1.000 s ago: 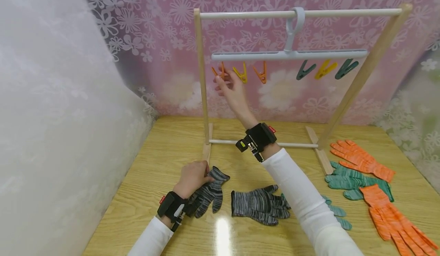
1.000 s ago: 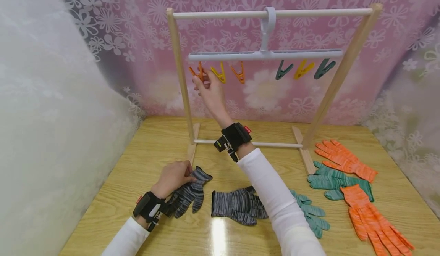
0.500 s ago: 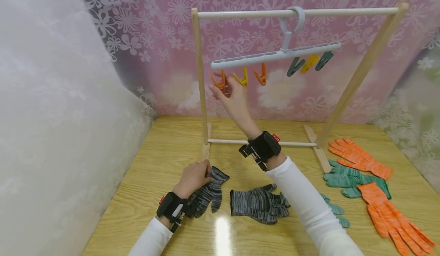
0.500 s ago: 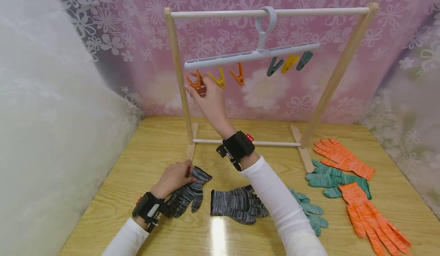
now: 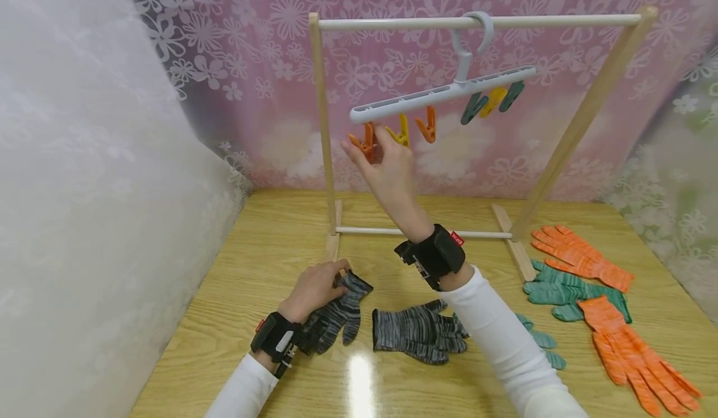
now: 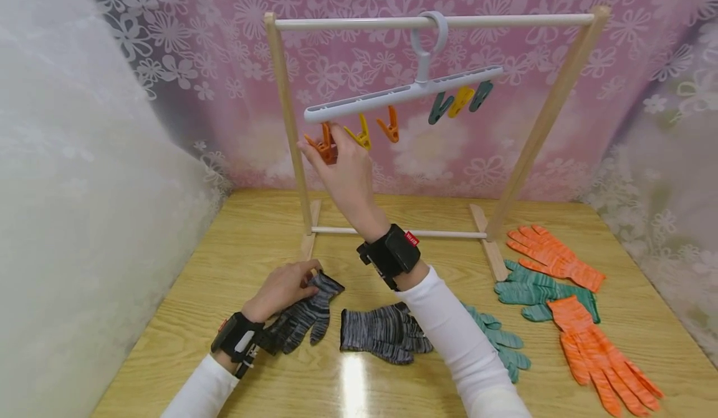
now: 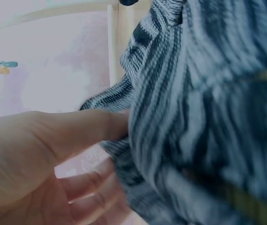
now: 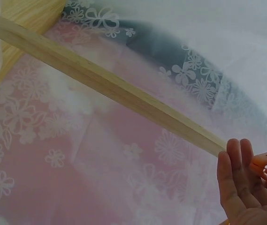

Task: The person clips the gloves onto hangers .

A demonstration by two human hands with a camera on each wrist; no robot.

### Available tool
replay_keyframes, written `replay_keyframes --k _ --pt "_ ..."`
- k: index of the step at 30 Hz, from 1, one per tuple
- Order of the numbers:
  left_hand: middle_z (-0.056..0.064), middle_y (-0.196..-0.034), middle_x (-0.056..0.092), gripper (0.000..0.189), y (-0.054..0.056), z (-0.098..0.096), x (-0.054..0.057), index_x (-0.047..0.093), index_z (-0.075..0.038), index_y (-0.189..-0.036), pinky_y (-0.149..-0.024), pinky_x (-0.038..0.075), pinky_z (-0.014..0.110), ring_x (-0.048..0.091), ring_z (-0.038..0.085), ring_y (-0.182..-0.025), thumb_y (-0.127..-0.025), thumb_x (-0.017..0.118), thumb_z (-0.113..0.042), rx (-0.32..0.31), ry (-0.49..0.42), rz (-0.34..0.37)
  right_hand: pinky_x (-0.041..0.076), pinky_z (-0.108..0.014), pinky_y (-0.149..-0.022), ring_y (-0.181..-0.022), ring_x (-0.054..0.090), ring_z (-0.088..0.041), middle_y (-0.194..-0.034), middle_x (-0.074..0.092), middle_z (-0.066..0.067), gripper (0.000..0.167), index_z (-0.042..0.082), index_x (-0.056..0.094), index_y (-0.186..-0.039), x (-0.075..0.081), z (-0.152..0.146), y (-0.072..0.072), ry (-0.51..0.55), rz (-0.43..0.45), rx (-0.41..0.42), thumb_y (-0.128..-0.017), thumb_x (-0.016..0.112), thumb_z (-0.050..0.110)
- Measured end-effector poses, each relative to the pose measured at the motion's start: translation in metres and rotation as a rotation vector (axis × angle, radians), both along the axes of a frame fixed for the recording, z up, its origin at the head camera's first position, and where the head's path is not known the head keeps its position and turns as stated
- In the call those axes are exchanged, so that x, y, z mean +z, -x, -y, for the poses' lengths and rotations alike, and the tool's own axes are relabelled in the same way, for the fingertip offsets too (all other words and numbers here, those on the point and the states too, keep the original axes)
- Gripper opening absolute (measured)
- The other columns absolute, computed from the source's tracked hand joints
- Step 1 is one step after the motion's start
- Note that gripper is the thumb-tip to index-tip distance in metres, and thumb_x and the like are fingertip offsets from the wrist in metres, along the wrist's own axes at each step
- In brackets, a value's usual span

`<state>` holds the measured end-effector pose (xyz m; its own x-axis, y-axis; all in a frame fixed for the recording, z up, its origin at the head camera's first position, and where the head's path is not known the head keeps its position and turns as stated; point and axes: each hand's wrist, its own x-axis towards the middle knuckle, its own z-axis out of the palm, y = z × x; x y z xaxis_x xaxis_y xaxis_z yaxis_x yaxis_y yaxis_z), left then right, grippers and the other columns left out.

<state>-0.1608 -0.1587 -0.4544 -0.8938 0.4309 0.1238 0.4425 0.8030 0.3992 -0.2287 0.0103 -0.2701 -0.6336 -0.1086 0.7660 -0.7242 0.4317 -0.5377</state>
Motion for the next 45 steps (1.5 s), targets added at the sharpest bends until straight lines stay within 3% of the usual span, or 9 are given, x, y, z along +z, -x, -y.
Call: replay_keyframes --k 7,12,16,23,26,31,36,45 --pt "0.006 -0.095 0.075 0.026 0.008 -0.001 0.004 0.071 -0.014 -0.115 -0.062 0.056 0.031 0.071 0.018 -0.076 -0.092 0.074 -0.028 -0.001 -0.134 -0.058 0.056 -0.034 -0.062 -0.068 0.07 -0.022 -0.081 0.07 -0.012 0.037 0.001 0.06 -0.123 0.005 -0.001 -0.007 -0.016 -0.042 -0.004 -0.096 0.072 0.024" --pt "0.004 -0.097 0.075 0.027 0.011 -0.004 0.007 0.071 -0.015 -0.117 -0.059 0.054 0.026 0.069 0.015 -0.074 -0.095 0.071 -0.03 -0.002 -0.186 -0.097 0.061 -0.035 -0.069 -0.077 0.074 -0.023 -0.101 0.076 -0.015 0.039 0.0 0.056 -0.129 0.007 -0.002 -0.012 0.062 -0.023 0.114 -0.097 0.071 0.017" --pt "0.003 -0.103 0.074 0.021 0.013 -0.007 0.009 0.071 -0.016 -0.115 -0.065 0.056 0.028 0.069 0.016 -0.079 -0.097 0.069 -0.027 -0.01 -0.236 -0.163 0.062 -0.034 -0.074 -0.08 0.074 -0.024 -0.104 0.076 -0.017 0.04 0.0 0.057 -0.131 0.007 -0.002 -0.016 0.12 0.017 0.181 -0.096 0.071 0.013" --pt "0.003 -0.102 0.075 0.02 0.017 -0.009 0.015 0.071 -0.017 -0.114 -0.062 0.055 0.029 0.07 0.017 -0.078 -0.096 0.071 -0.024 0.038 -0.311 -0.244 0.061 -0.035 -0.081 -0.09 0.073 -0.024 -0.105 0.075 -0.015 0.033 0.0 0.064 -0.124 0.008 -0.004 -0.017 0.119 0.063 0.165 -0.095 0.073 0.014" --pt "0.005 -0.099 0.076 0.02 0.019 -0.008 0.018 0.071 -0.017 -0.115 -0.061 0.057 0.03 0.071 0.017 -0.077 -0.096 0.071 -0.022 0.051 -0.322 -0.262 0.061 -0.035 -0.08 -0.088 0.072 -0.023 -0.103 0.075 -0.014 0.032 0.0 0.067 -0.121 0.01 -0.008 -0.018 0.107 0.073 0.158 -0.093 0.075 0.014" --pt "0.006 -0.093 0.075 0.017 0.024 -0.006 0.032 0.07 -0.015 -0.113 -0.065 0.06 0.032 0.071 0.018 -0.075 -0.097 0.07 -0.022 0.071 -0.372 -0.271 0.061 -0.033 -0.077 -0.084 0.072 -0.022 -0.098 0.076 -0.013 0.033 0.0 0.07 -0.12 0.013 -0.012 -0.018 0.078 0.07 0.136 -0.092 0.077 0.016" --pt "0.01 -0.093 0.075 0.021 0.029 -0.004 0.049 0.069 -0.008 -0.116 -0.073 0.063 0.035 0.075 0.024 -0.083 -0.099 0.068 -0.019 0.098 -0.49 -0.249 0.062 -0.034 -0.076 -0.082 0.074 -0.022 -0.098 0.077 -0.013 0.037 0.003 0.071 -0.123 0.019 -0.016 -0.02 0.052 0.103 0.11 -0.09 0.079 0.019" --pt "0.016 -0.1 0.073 0.027 0.033 -0.005 0.064 0.069 -0.002 -0.122 -0.075 0.062 0.042 0.074 0.029 -0.089 -0.1 0.066 -0.017 0.131 -0.663 -0.229 0.061 -0.033 -0.081 -0.089 0.076 -0.025 -0.105 0.077 -0.014 0.038 0.001 0.069 -0.125 0.021 -0.016 -0.024 0.047 0.129 0.113 -0.092 0.076 0.017"
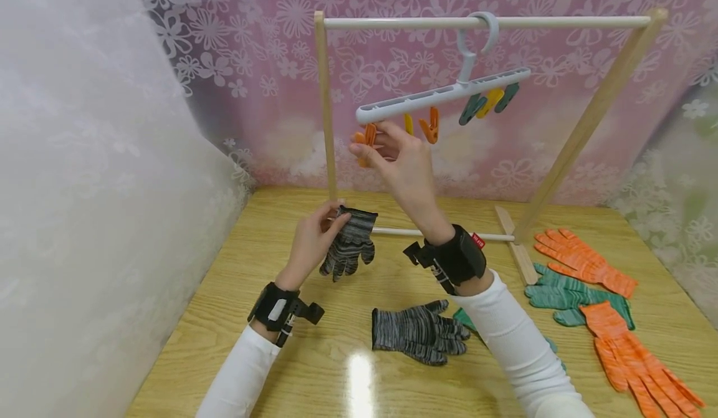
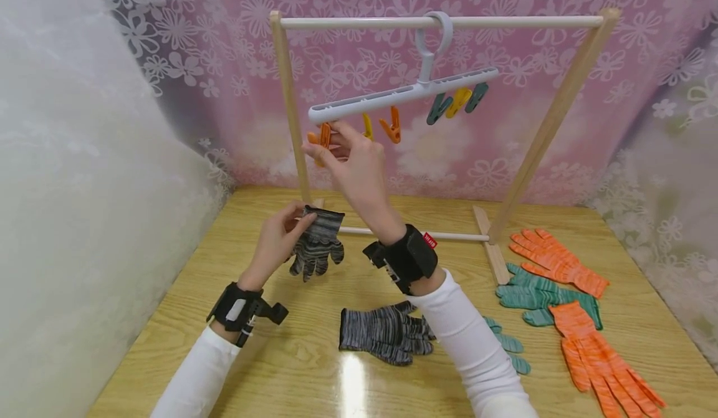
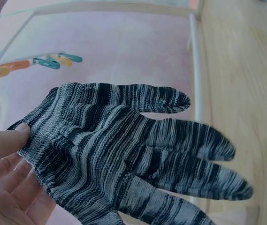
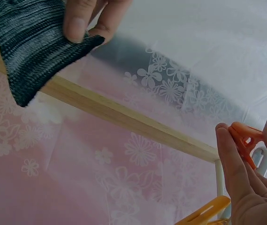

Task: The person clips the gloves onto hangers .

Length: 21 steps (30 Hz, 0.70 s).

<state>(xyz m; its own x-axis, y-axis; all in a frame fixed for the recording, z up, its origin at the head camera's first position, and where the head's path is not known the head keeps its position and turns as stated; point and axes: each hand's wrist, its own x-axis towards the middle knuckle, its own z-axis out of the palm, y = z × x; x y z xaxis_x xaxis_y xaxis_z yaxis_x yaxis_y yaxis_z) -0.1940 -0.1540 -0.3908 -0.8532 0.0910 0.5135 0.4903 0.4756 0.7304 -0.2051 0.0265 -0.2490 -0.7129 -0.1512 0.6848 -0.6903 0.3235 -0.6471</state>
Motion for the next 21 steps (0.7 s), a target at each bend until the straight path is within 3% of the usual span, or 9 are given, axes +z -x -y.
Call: replay_keyframes --k 5,8,14,21 --pt "0.015 -0.107 0.074 0.026 0.0 -0.003 0.009 0.07 -0.002 -0.117 -0.085 0.061 0.043 0.073 0.029 -0.099 -0.102 0.064 -0.022 -0.012 -0.047 0.005 0.061 -0.036 -0.082 -0.091 0.076 -0.027 -0.108 0.076 -0.015 0.04 0.0 0.068 -0.128 0.002 0.0 -0.002 -0.017 0.023 -0.023 -0.094 0.074 0.02" --pt "0.014 -0.106 0.074 0.024 -0.001 -0.005 0.015 0.071 -0.003 -0.114 -0.086 0.061 0.043 0.073 0.028 -0.098 -0.102 0.064 -0.023 -0.013 -0.078 -0.006 0.061 -0.035 -0.083 -0.092 0.076 -0.026 -0.108 0.076 -0.015 0.037 0.002 0.069 -0.127 0.001 0.0 -0.002 0.002 0.026 0.006 -0.095 0.073 0.019" --pt "0.012 -0.099 0.075 0.02 -0.001 -0.011 0.025 0.073 -0.004 -0.109 -0.079 0.06 0.037 0.073 0.024 -0.089 -0.1 0.067 -0.02 -0.009 -0.133 -0.038 0.06 -0.032 -0.086 -0.094 0.075 -0.023 -0.108 0.076 -0.014 0.035 0.002 0.07 -0.126 -0.001 -0.003 0.002 0.071 0.054 0.087 -0.095 0.074 0.017" --pt "0.015 -0.097 0.076 0.017 0.0 -0.014 0.033 0.074 0.0 -0.106 -0.073 0.056 0.024 0.074 0.026 -0.087 -0.097 0.071 -0.015 -0.037 -0.228 -0.061 0.061 -0.031 -0.08 -0.089 0.074 -0.025 -0.106 0.071 -0.014 0.037 0.002 0.071 -0.127 0.001 -0.005 0.004 0.084 0.036 0.077 -0.092 0.077 0.013"
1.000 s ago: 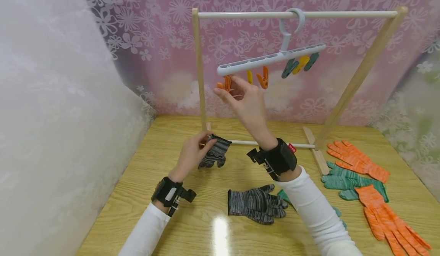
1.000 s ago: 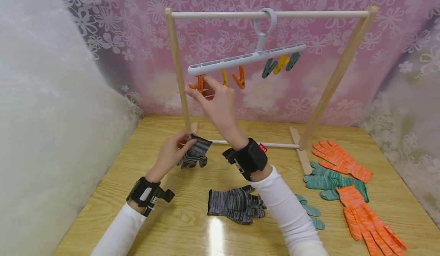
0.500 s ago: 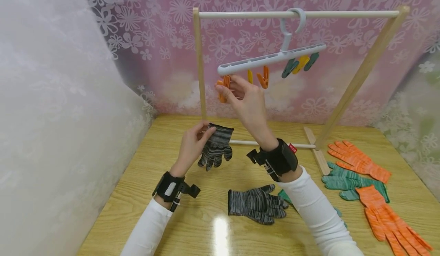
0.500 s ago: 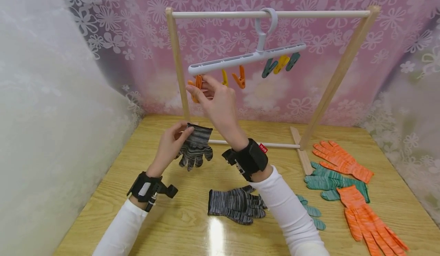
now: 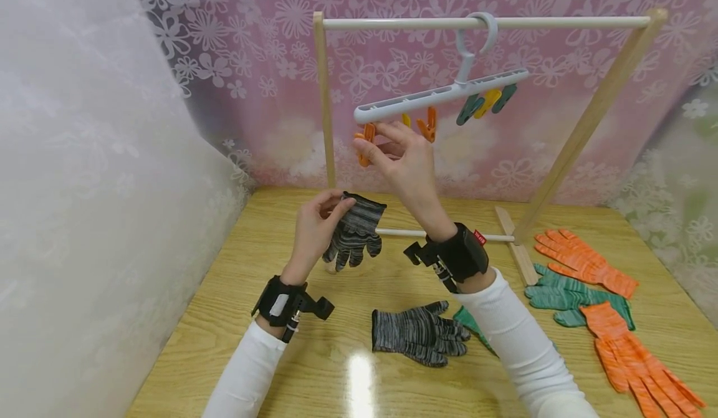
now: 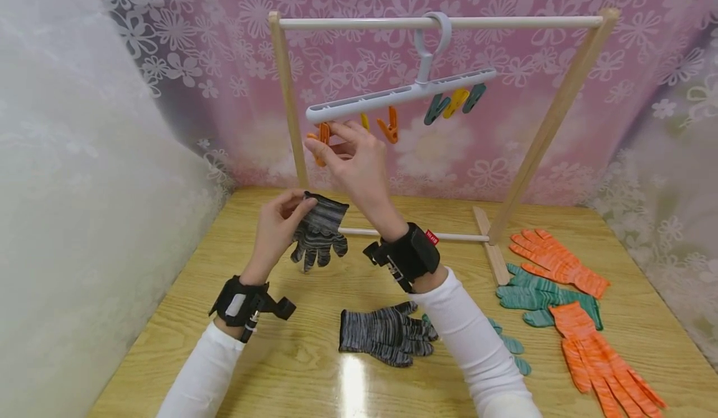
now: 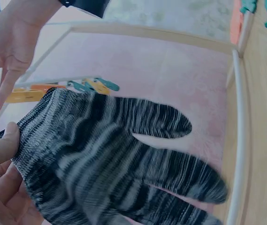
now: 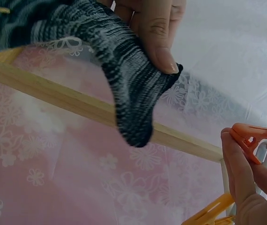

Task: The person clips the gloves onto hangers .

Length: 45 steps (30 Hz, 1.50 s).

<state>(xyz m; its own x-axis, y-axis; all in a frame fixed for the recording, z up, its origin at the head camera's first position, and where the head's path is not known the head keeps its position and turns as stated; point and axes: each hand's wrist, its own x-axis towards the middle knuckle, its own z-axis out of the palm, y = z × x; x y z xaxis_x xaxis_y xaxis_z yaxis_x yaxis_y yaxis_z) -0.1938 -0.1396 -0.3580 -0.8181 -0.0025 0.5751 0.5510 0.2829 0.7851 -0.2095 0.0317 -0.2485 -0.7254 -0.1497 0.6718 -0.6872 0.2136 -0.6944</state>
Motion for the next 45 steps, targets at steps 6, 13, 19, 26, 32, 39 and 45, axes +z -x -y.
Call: replay_keyframes --k 6,13,19,26,32,39,45 --pt "0.018 -0.103 0.074 0.019 0.002 0.0 0.008 0.07 0.002 -0.112 -0.082 0.058 0.033 0.073 0.028 -0.097 -0.099 0.068 -0.011 -0.036 -0.055 0.005 0.061 -0.03 -0.077 -0.083 0.073 -0.023 -0.094 0.063 -0.011 0.038 0.001 0.072 -0.124 0.002 -0.001 -0.001 -0.003 -0.042 -0.02 -0.089 0.08 0.014" --pt "0.022 -0.104 0.074 0.024 0.003 -0.001 0.017 0.068 0.005 -0.117 -0.079 0.051 0.023 0.068 0.009 -0.09 -0.098 0.067 -0.009 -0.055 -0.126 0.01 0.061 -0.028 -0.076 -0.085 0.073 -0.023 -0.096 0.068 -0.013 0.034 0.001 0.073 -0.121 0.003 -0.001 0.0 -0.001 -0.039 -0.013 -0.09 0.079 0.013" --pt "0.008 -0.098 0.073 0.02 0.005 -0.003 0.023 0.068 0.005 -0.115 -0.075 0.048 0.023 0.064 0.006 -0.083 -0.098 0.067 -0.006 -0.092 -0.194 0.003 0.063 -0.035 -0.074 -0.078 0.074 -0.016 -0.094 0.067 -0.012 0.03 -0.003 0.074 -0.118 0.003 -0.001 0.002 0.083 -0.004 0.035 -0.09 0.078 0.01" --pt "-0.004 -0.091 0.067 0.02 0.006 -0.006 0.03 0.066 0.002 -0.116 -0.078 0.05 0.024 0.061 0.007 -0.079 -0.1 0.065 -0.009 -0.12 -0.195 0.004 0.063 -0.032 -0.074 -0.081 0.073 -0.011 -0.09 0.064 -0.006 0.028 -0.002 0.075 -0.117 0.002 -0.002 0.003 0.119 -0.011 0.034 -0.091 0.077 0.009" --pt "0.009 -0.112 0.071 0.023 0.009 -0.008 0.033 0.068 -0.002 -0.12 -0.086 0.054 0.028 0.067 0.011 -0.094 -0.101 0.065 -0.016 -0.106 -0.194 0.01 0.06 -0.023 -0.069 -0.077 0.068 -0.009 -0.086 0.065 -0.002 0.025 0.0 0.076 -0.114 0.002 -0.002 0.005 0.14 -0.042 0.028 -0.09 0.078 0.01" --pt "-0.002 -0.102 0.072 0.025 0.008 -0.009 0.038 0.066 0.0 -0.121 -0.083 0.055 0.026 0.068 0.013 -0.092 -0.101 0.066 -0.015 -0.109 -0.247 0.0 0.05 -0.021 -0.06 -0.076 0.058 -0.014 -0.09 0.068 -0.006 0.023 0.0 0.077 -0.112 0.0 -0.002 0.007 0.14 -0.051 0.029 -0.091 0.078 0.009" --pt "-0.002 -0.102 0.071 0.025 0.008 -0.01 0.042 0.063 0.005 -0.121 -0.083 0.054 0.026 0.068 0.013 -0.093 -0.101 0.065 -0.009 -0.133 -0.254 -0.021 0.05 -0.021 -0.06 -0.076 0.056 -0.014 -0.089 0.068 -0.005 0.024 0.002 0.077 -0.114 -0.002 -0.002 0.008 0.155 -0.03 0.051 -0.091 0.077 0.009"
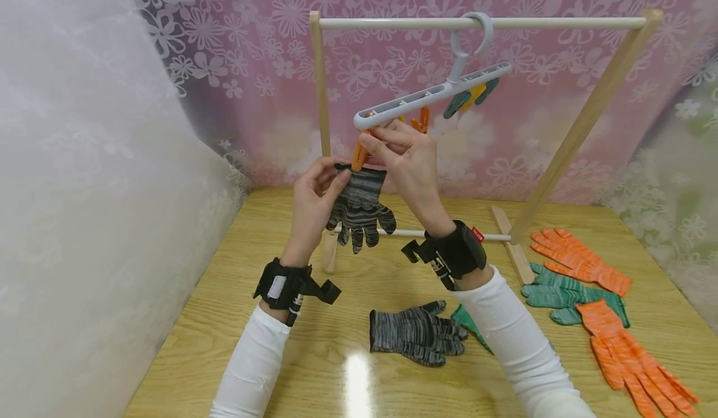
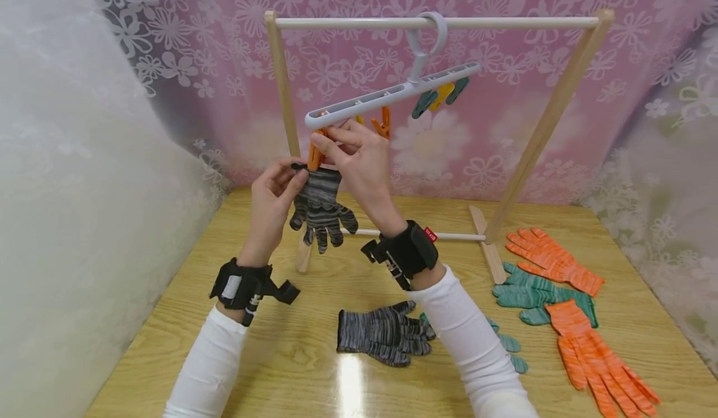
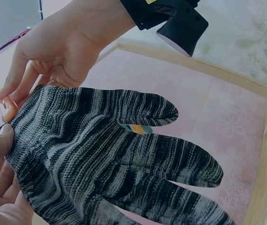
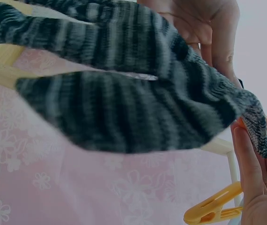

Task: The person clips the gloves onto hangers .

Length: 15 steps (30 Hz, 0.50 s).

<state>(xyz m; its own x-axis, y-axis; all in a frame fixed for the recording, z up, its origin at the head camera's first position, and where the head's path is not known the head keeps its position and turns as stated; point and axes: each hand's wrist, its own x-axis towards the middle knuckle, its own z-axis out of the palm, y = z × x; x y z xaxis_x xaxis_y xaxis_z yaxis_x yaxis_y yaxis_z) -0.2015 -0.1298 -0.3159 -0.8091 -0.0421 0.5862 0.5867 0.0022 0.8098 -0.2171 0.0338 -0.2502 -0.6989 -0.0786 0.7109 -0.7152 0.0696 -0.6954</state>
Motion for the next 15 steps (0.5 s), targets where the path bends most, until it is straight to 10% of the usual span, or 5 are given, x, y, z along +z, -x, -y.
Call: replay_keyframes --k 15 --pt "-0.003 -0.108 0.063 0.021 0.0036 -0.0035 0.0067 0.061 0.007 -0.118 -0.089 0.053 0.028 0.067 0.015 -0.101 -0.101 0.061 -0.005 -0.037 -0.095 -0.025 0.054 -0.021 -0.07 -0.08 0.062 -0.013 -0.091 0.068 -0.006 0.024 0.002 0.076 -0.115 -0.0001 0.0003 -0.0002 -0.012 0.017 0.006 -0.092 0.076 0.009"
